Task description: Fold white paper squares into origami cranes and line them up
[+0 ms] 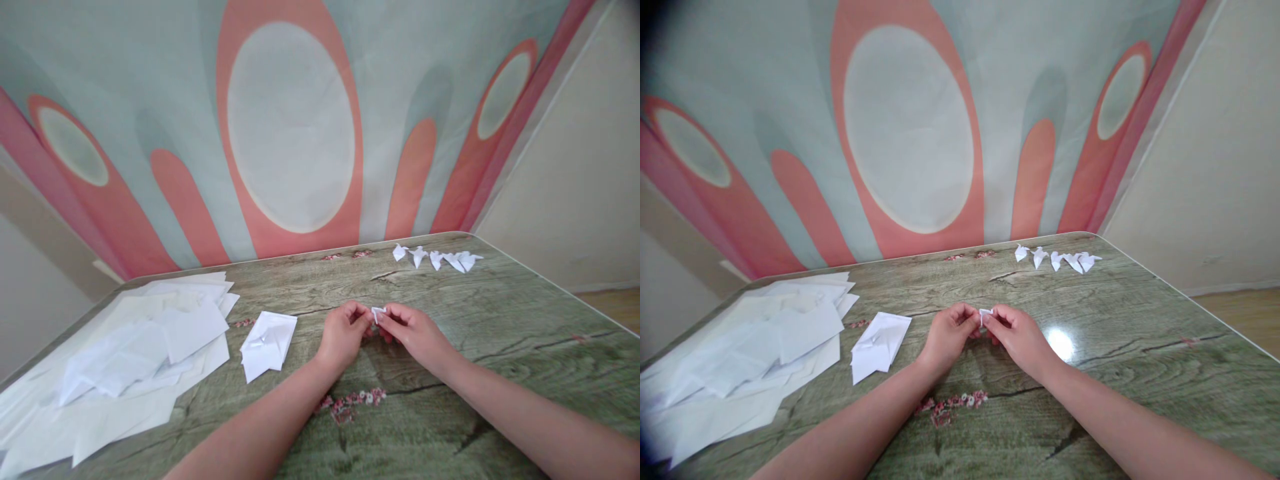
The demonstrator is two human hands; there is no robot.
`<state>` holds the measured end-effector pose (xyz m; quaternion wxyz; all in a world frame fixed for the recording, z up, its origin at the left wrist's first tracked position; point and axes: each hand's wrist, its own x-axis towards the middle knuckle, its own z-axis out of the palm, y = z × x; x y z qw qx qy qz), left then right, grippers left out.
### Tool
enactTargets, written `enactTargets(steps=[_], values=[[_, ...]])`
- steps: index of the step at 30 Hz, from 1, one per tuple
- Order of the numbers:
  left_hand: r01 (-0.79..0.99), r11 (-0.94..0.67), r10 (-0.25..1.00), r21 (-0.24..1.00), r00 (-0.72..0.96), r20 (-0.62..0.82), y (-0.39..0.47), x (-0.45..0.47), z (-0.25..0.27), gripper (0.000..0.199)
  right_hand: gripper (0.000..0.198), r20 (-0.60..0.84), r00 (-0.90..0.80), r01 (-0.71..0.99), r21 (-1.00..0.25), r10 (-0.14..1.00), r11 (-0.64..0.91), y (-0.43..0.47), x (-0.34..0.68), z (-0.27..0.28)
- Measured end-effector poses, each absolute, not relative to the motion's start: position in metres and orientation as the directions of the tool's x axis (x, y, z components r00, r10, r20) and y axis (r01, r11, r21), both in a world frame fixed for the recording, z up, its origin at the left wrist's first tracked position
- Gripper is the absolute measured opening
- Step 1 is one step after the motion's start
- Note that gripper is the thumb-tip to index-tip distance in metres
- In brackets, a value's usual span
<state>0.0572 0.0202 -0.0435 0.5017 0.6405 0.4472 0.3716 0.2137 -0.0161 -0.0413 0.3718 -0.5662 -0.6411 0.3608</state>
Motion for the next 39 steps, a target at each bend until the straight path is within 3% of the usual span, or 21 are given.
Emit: enactTargets(steps=[6, 11, 17, 22, 26, 32, 35, 39], values=[[0.110, -0.118, 0.897, 0.987, 0.438, 0.058, 0.022, 0.050, -0.037, 0.029, 0.031, 0.226, -0.148, 0.692, -0.671, 0.963, 0.264, -0.020, 0.218, -0.034], [0.141, -0.072, 0.879, 0.987, 0.476, -0.004, 0.020, 0.050, -0.037, 0.016, 0.023, 0.289, -0.189, 0.744, -0.581, 0.939, 0.329, -0.021, 0.221, -0.038], [0.105, -0.035, 0.893, 0.994, 0.449, -0.016, 0.021, 0.050, -0.042, 0.019, 0.010, 0.373, -0.171, 0.723, -0.581, 0.912, 0.373, -0.020, 0.222, -0.041], [0.171, -0.132, 0.890, 0.976, 0.455, 0.041, 0.021, 0.050, -0.044, 0.022, 0.007, 0.393, -0.178, 0.713, -0.580, 0.902, 0.393, -0.020, 0.221, -0.043], [0.349, -0.283, 0.889, 0.893, 0.445, 0.108, 0.017, 0.049, -0.039, 0.012, 0.008, 0.409, -0.198, 0.719, -0.556, 0.891, 0.416, -0.021, 0.220, -0.041], [0.535, -0.593, 0.773, 0.603, 0.587, 0.239, 0.009, 0.044, -0.025, 0.015, 0.011, 0.418, -0.202, 0.781, -0.477, 0.885, 0.404, -0.026, 0.218, -0.036], [0.575, -0.635, 0.753, 0.516, 0.611, 0.245, 0.007, 0.044, -0.023, 0.015, 0.013, 0.422, -0.197, 0.809, -0.440, 0.885, 0.390, -0.028, 0.216, -0.036], [0.596, -0.617, 0.771, 0.514, 0.589, 0.243, 0.006, 0.046, -0.025, 0.016, 0.013, 0.417, -0.204, 0.819, -0.423, 0.886, 0.388, -0.028, 0.214, -0.037]])
